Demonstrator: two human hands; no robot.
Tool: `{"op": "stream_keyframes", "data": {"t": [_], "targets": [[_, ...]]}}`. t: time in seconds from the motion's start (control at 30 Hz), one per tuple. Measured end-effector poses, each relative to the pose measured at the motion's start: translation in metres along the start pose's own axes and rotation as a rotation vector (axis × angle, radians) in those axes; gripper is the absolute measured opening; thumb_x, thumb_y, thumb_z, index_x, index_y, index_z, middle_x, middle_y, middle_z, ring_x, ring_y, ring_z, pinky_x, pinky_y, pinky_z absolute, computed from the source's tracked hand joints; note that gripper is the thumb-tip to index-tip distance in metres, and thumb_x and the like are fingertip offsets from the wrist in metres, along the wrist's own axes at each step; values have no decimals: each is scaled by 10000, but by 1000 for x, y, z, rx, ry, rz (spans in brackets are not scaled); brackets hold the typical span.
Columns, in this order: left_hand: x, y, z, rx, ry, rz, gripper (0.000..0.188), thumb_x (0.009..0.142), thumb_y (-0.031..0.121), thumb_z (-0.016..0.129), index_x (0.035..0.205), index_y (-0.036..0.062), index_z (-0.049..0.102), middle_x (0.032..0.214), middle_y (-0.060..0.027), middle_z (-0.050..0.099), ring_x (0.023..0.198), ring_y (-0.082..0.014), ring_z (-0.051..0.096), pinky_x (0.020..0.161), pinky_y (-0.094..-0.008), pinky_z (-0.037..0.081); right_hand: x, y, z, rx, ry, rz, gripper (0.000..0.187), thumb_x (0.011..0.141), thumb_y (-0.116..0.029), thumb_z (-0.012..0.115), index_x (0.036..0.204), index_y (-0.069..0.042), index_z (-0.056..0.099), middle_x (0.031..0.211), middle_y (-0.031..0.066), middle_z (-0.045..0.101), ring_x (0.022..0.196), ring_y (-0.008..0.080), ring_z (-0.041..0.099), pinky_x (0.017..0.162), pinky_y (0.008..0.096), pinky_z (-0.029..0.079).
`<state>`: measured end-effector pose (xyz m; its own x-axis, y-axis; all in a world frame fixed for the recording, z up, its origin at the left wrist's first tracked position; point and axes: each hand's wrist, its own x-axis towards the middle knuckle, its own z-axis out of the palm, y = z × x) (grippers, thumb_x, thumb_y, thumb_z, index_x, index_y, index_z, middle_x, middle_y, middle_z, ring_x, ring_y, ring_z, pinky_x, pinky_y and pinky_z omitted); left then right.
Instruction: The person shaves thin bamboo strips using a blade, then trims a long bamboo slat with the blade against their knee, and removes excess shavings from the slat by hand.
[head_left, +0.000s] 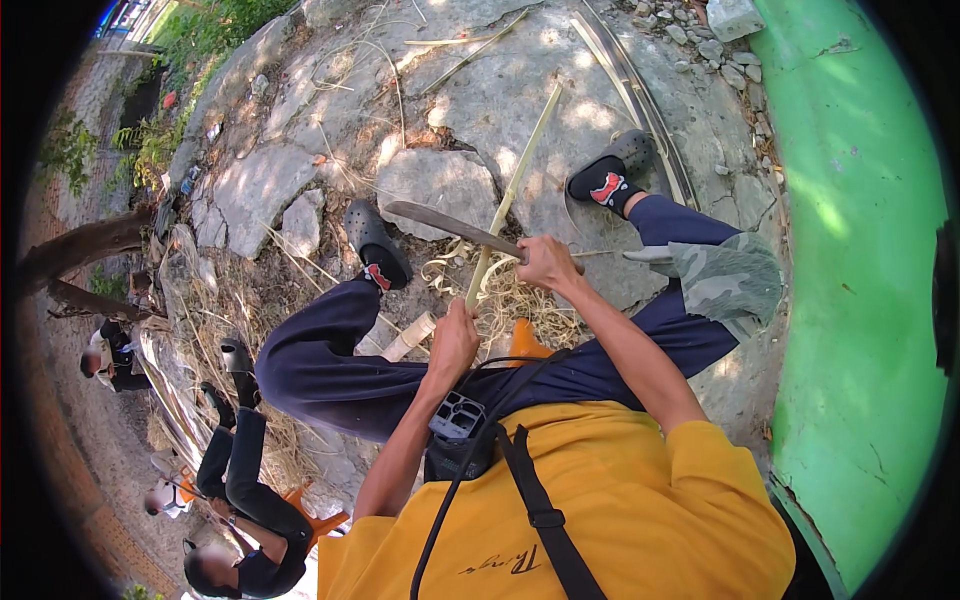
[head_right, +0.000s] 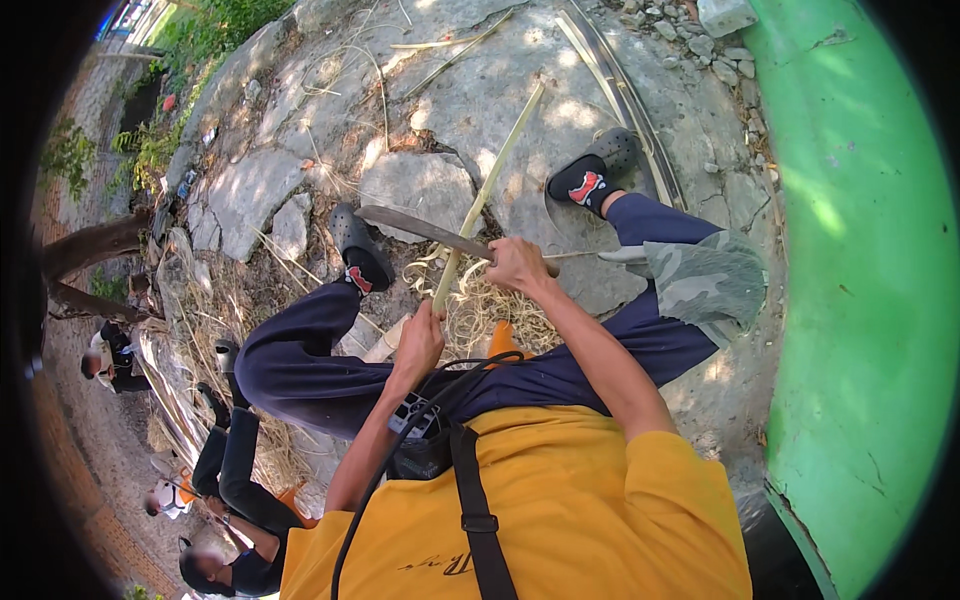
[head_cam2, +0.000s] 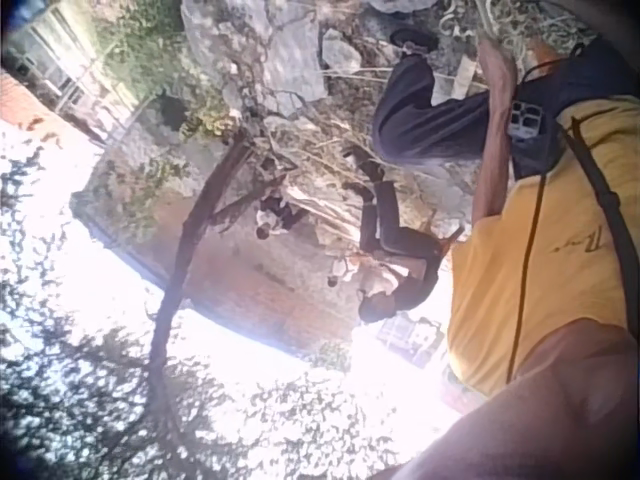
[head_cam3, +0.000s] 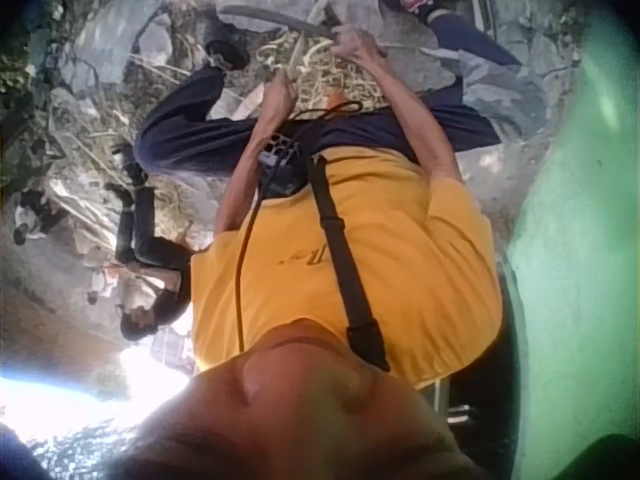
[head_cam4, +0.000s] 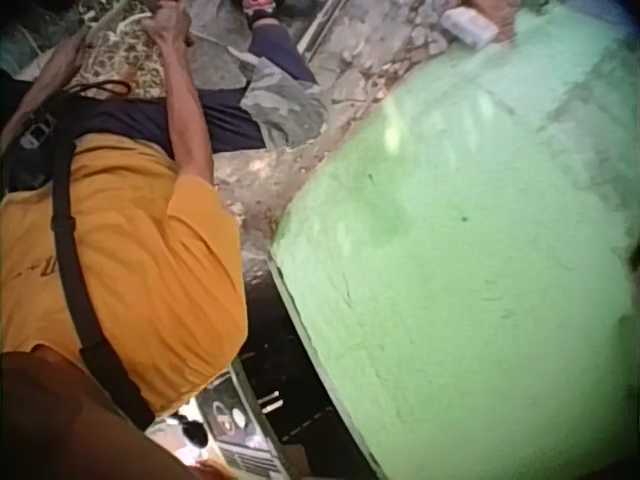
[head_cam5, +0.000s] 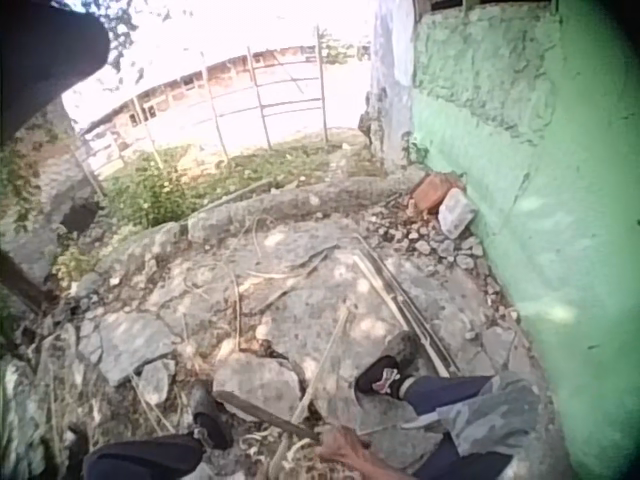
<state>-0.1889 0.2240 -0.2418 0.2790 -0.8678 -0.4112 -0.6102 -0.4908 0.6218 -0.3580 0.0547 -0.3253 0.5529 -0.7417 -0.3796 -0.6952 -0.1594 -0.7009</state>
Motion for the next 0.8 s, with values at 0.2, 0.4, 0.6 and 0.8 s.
{"op": "stream_keyframes", "data": {"t": [0.2,0.4,0.6,0.8], "targets": [[-3,19,4,22,-81,-11,129,1015,102,475,1044,-18,515,824,-333,646,805,-544,632,667,-593,473,43,53,-7,7,168,279,399,700,-243,649,1031,-63,780,874,253,727,865,441,708,820,504,569],[2,-5,-2,-27,-116,-125,213,1037,163,452,1060,-14,568,888,-281,676,910,-480,665,801,-546,495,6,10,7,106,68,116,377,710,-216,645,1009,-19,761,931,284,726,903,455,708,850,501,568],[-8,-16,-9,-119,-168,-195,245,1040,195,456,1034,-1,603,806,-226,646,754,-388,648,715,-467,492,8,13,7,-22,-20,116,390,719,-248,662,1030,-37,763,936,275,729,922,449,709,858,511,564],[-15,-9,-1,-204,-195,-92,250,1082,199,423,1013,12,575,668,8,456,589,-94,448,563,-288,385,45,71,-17,-27,258,359,355,727,-266,678,989,-43,763,929,273,728,911,445,708,863,511,564]]}}
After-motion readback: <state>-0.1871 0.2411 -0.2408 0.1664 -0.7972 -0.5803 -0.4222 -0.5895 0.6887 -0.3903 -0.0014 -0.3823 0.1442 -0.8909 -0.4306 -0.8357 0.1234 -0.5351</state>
